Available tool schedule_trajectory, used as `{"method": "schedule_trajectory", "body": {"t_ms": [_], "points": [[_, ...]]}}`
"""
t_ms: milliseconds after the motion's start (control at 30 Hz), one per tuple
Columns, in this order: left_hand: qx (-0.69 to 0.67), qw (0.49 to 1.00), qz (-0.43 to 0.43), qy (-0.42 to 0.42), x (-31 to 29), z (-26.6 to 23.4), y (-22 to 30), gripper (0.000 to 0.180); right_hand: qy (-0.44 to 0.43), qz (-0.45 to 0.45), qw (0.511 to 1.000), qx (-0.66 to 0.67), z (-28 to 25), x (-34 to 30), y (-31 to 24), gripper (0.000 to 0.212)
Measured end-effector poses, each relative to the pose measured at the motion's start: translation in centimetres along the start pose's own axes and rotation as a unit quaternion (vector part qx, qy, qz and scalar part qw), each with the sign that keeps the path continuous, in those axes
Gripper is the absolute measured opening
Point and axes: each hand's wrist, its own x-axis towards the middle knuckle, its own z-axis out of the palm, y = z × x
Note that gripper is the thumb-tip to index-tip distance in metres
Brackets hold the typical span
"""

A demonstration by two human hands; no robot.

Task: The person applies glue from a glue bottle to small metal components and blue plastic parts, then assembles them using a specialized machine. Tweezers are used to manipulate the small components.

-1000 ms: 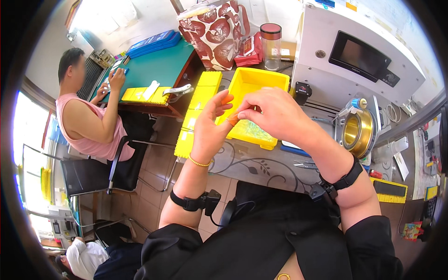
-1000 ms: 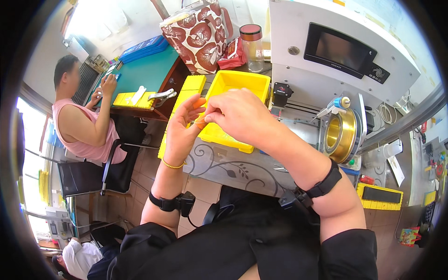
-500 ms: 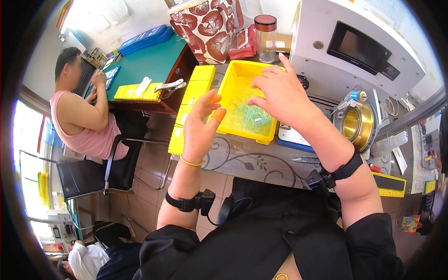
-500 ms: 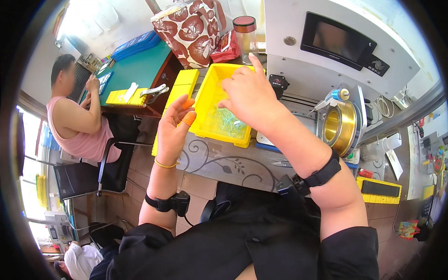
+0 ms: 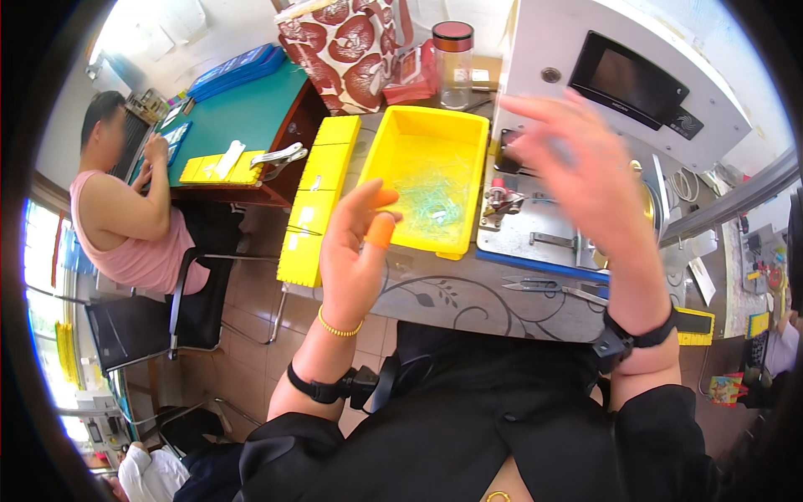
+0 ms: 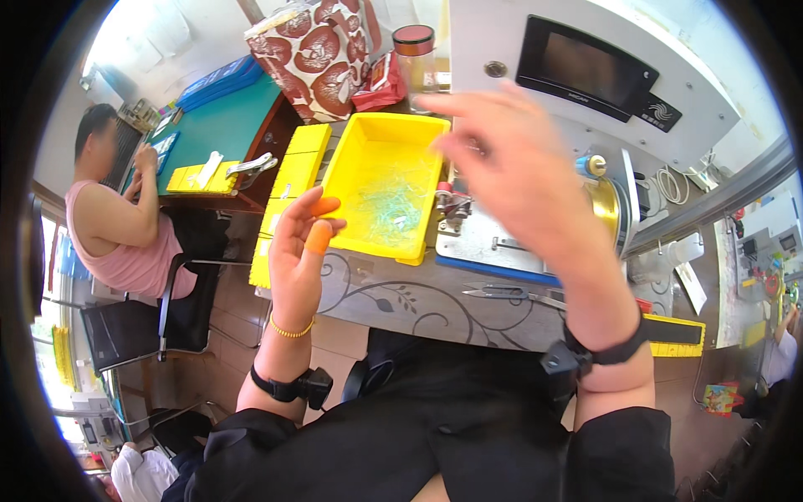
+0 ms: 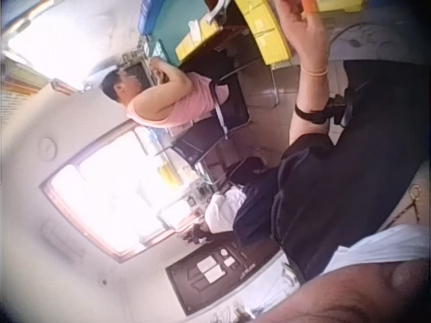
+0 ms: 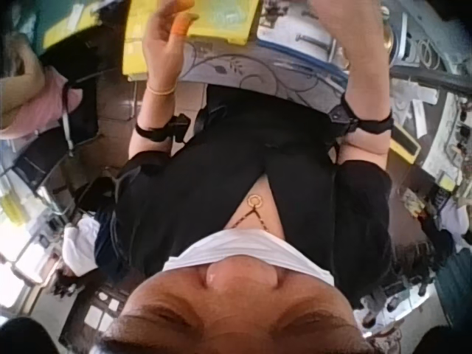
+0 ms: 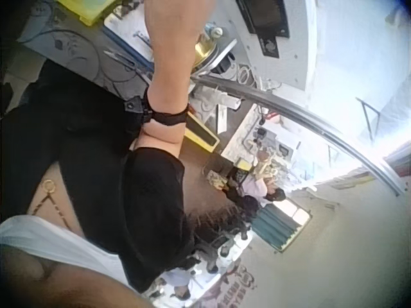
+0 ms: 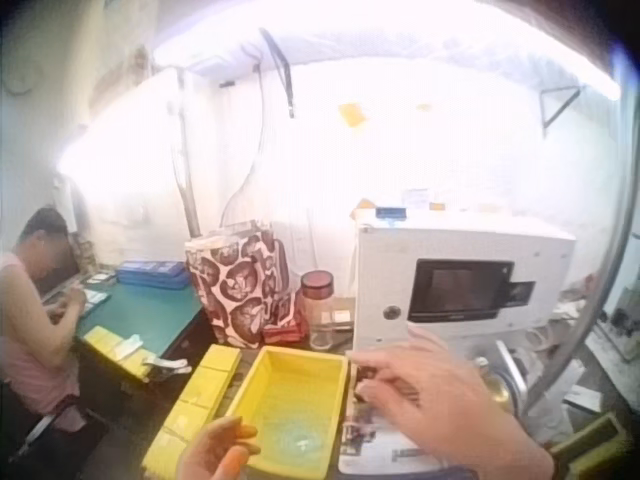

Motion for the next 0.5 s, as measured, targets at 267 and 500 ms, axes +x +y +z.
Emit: {"method": "schedule_trajectory", "body": {"t_ms": [267, 500], "points": [[-0.198, 0.967, -0.090, -0.136, 0.7, 3.1, 0.7, 0.038, 0.006, 0.059, 0.995, -0.084, -5.5, -4.5, 1.0, 0.021], [-0.200, 0.965, -0.078, -0.148, 0.3, 4.3, 1.0, 0.037, 0.000, -0.027, 0.999, -0.039, -3.0, -4.0, -0.3, 0.022]]}}
